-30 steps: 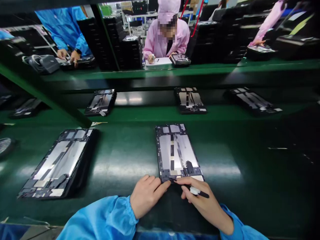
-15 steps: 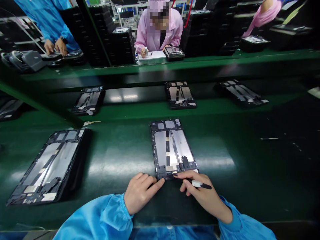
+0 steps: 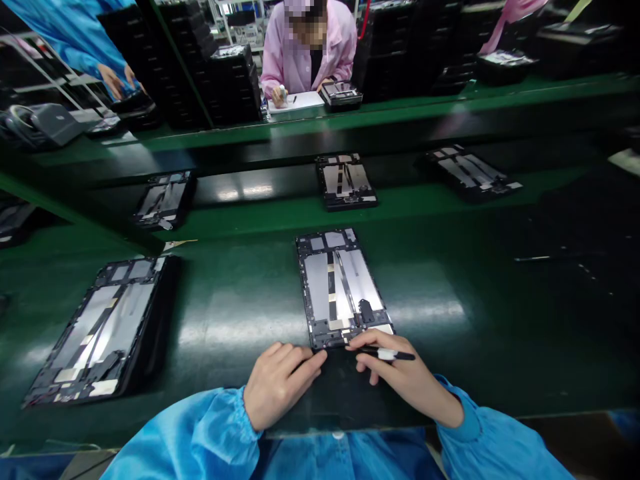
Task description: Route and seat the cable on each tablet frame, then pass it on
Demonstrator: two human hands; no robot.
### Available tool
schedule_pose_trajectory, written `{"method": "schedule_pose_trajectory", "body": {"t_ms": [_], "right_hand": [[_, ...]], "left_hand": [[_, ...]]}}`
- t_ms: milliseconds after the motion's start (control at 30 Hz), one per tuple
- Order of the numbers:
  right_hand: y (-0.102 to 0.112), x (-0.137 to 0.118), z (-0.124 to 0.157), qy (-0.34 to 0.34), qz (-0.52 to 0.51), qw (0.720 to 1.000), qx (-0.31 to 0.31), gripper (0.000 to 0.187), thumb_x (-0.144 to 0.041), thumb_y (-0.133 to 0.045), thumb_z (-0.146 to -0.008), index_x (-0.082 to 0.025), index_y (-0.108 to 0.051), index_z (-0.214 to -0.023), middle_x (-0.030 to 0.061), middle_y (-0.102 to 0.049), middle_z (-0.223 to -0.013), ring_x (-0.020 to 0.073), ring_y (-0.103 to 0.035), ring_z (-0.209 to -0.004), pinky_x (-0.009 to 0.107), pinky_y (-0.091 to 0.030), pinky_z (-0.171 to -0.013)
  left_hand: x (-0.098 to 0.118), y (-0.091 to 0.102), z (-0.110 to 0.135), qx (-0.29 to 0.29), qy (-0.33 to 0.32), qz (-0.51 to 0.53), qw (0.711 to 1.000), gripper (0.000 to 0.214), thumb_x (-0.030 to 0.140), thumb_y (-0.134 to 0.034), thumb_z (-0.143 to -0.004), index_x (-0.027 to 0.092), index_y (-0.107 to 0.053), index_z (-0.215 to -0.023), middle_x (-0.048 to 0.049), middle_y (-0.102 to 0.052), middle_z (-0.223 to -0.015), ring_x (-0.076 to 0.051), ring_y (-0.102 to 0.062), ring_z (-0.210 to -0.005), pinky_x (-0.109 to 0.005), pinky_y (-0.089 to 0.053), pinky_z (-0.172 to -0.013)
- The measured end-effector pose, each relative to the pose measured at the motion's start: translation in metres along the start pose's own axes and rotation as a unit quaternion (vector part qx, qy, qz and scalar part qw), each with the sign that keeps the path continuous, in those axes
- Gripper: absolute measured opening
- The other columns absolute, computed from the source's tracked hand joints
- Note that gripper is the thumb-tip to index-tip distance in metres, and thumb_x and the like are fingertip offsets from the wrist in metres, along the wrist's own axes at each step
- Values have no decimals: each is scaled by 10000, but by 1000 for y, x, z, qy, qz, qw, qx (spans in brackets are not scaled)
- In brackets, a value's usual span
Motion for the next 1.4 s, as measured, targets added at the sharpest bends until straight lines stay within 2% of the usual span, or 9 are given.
{"method": "schedule_pose_trajectory", "body": {"t_ms": [133, 233, 333, 533, 633, 800, 967, 1133, 1400], "right_hand": [[2, 9, 7, -31, 34, 999, -16, 222, -395, -591, -916, -187, -659, -877, 6, -644, -692, 126, -607, -534, 226, -521, -482], [3, 5, 6, 7, 132, 991, -11, 160, -339, -607, -907, -203, -637, -829, 6, -646, -701, 146, -605, -570, 247, -487, -508], [1, -2, 2, 46, 183, 982, -4, 131, -305, -619, -894, -211, -622, -803, 4, -656, -709, 160, -610, -588, 265, -458, -534], [-6, 1, -3, 44, 167, 985, -16, 128, -283, -617, -897, -206, -622, -794, 10, -669, -737, 184, -643, -669, 286, -473, -607], [-2, 3, 0, 22, 98, 995, -13, 180, -309, -585, -917, -202, -613, -775, 9, -645, -717, 162, -632, -621, 272, -496, -580], [16, -19, -16, 17, 22, 1000, 1, 214, -365, -572, -917, -197, -612, -791, 41, -662, -794, 170, -666, -691, 267, -555, -598], [14, -36, -56, -56, -11, 997, -54, 188, -359, -630, -856, -209, -537, -790, -6, -649, -634, 184, -707, -627, 246, -544, -503], [5, -31, -72, -107, -12, 991, -83, 182, -344, -630, -841, -209, -515, -801, -15, -650, -573, 180, -707, -575, 227, -521, -448], [4, -28, -73, -104, -1, 991, -89, 220, -386, -655, -826, -202, -537, -801, -3, -667, -608, 183, -711, -596, 227, -528, -447]], "left_hand": [[16, -7, 7, -63, -64, 35, 995, 245, 194, -433, -1016, 197, -619, -1176, -65, -664, -1104, -164, -567, -858, -289, -402, -665], [19, -12, 10, -100, -90, 27, 991, 279, 190, -408, -1022, 221, -608, -1213, -66, -632, -1209, -191, -550, -939, -305, -413, -710], [18, -14, 10, -105, -92, 23, 990, 268, 194, -443, -1011, 227, -602, -1224, -63, -625, -1217, -197, -539, -936, -310, -404, -713], [17, -16, 11, -104, -84, 25, 991, 274, 177, -452, -1004, 238, -599, -1227, -58, -618, -1218, -197, -533, -936, -314, -394, -715], [19, -16, 12, -104, -84, 25, 991, 265, 186, -466, -1001, 240, -600, -1223, -63, -621, -1218, -198, -539, -943, -312, -396, -716], [11, -10, 7, -58, -57, 35, 996, 249, 160, -481, -995, 208, -602, -1207, -62, -660, -1131, -167, -568, -869, -290, -397, -683], [-8, -3, 0, 21, -8, 3, 1000, 193, 122, -534, -967, 157, -617, -1138, -59, -689, -1059, -156, -602, -884, -282, -421, -711], [-15, -7, 1, 36, -8, 4, 999, 157, 134, -547, -967, 153, -628, -1101, -52, -705, -1047, -155, -616, -891, -282, -422, -709], [-15, -11, 4, 37, -6, 8, 999, 175, 122, -564, -957, 142, -627, -1119, -50, -704, -1047, -158, -609, -899, -286, -419, -713]]}}
Point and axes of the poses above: each hand's wrist, its own z-axis away from the middle knuckle, its own y-axis out of the back of the hand, x = y × z, the point moved 2 cm from there along -z, towards the middle knuckle
